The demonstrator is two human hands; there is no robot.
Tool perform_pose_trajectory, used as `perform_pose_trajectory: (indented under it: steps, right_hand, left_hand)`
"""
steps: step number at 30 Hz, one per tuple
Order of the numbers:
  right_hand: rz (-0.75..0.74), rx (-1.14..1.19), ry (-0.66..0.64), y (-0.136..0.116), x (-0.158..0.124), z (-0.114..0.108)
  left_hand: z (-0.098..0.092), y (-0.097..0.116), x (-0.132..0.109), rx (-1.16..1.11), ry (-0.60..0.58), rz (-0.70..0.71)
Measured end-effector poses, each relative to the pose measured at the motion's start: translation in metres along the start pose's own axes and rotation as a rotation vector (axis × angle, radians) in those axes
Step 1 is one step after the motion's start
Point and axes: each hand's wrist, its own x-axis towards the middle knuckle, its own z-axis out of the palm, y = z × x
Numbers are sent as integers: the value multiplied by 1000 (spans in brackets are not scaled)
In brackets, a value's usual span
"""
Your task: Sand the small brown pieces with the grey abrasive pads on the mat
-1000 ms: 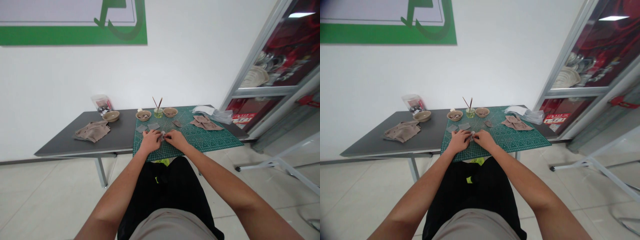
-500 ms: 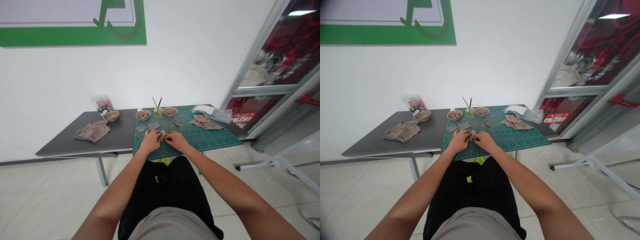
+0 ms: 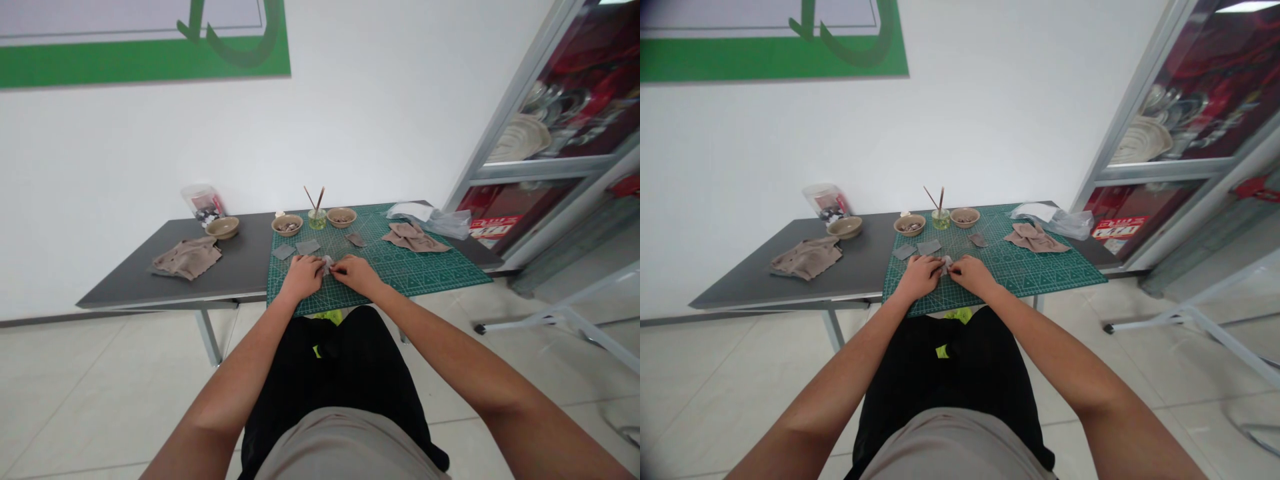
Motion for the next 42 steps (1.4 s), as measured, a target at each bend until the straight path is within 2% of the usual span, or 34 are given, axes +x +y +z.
perform_pose_trajectory:
  steps: [4,9,15,20,24,27,31,36,42]
  right_hand:
    - [31,22,-11,5,4,-7]
    - [29,-21,-27,-5,15,-3]
    - [-16,47,-16,2,0,-7]
    - [38,3,4,4,8,-4]
    - [8,-12,8,-3,7,2]
    - [-25,24,-6,0,-1,-3]
    - [26,21,15,7,1,-9]
    - [32,-50,21,-3,10,3]
    - [-23,-18,-5,-3,-7,-1]
  left_hand:
    - [0,1,1,4,8,7]
    - [0,0,0,1,1,0]
    - [1,0,-1,-13,3,-13]
    - [2,0,0,-11,-6,-15]
    - [0,0,0,0,-34,-31]
    - [0,1,0,6,-46,-35]
    - [-1,2,0,3,-57,-36]
    - [-2,3,-1,-7,-60,-38]
    - [-1,4,0,-12,-63,-60]
